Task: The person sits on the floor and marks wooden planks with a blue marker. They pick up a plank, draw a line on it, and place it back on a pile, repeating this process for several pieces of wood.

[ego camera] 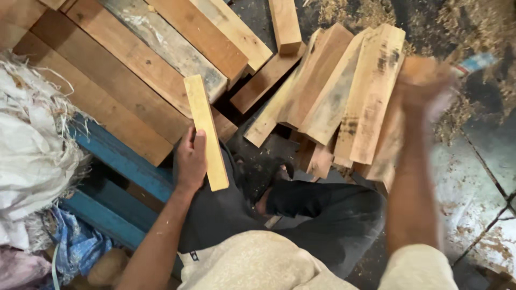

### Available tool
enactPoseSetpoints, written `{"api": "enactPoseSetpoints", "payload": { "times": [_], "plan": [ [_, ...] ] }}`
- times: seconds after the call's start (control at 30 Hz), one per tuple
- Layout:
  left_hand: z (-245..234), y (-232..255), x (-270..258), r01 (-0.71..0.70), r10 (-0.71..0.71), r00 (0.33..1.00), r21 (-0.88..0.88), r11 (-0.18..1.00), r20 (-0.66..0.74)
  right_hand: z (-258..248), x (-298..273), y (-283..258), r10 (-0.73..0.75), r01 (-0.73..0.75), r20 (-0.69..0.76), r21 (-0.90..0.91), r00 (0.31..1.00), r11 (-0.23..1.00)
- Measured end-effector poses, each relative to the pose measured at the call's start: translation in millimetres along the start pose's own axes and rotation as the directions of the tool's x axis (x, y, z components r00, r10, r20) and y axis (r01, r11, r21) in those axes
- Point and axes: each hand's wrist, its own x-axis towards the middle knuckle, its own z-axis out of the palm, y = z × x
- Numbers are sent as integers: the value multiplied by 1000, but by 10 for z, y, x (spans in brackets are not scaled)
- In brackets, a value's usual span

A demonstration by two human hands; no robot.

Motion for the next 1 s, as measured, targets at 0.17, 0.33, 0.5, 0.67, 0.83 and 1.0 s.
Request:
{"api": "enactPoseSetpoints", "payload": {
  "times": [0.17, 0.33, 0.5, 0.67, 0.83, 1.0],
  "plan": [
    [-2, -44, 63, -39, 43, 999, 164, 986, -22, 1465, -488, -2300, -313, 205, 444, 274, 840, 940],
    [11, -89, 90, 23, -10, 996, 141, 990, -90, 2089, -627, -3230, -321, 236, 515, 226, 795, 945],
    [-1, -141, 117, 133, -129, 987, 45, 990, -93, 2487, -617, -3205, -414, 244, 367, 428, 833, 870],
    [-12, -156, 134, 232, -234, 969, -34, 972, -80, 1719, -192, -3259, -389, 313, 422, 239, 819, 919],
    [-15, -97, 132, 13, -8, 997, 57, 998, -72, 193, 56, -3256, -459, 375, 217, 338, 862, 863],
    [-83, -92, 99, -153, 174, 983, 244, 958, -66, -705, -114, -3216, -489, 426, 292, 255, 822, 868]
  ]
}}
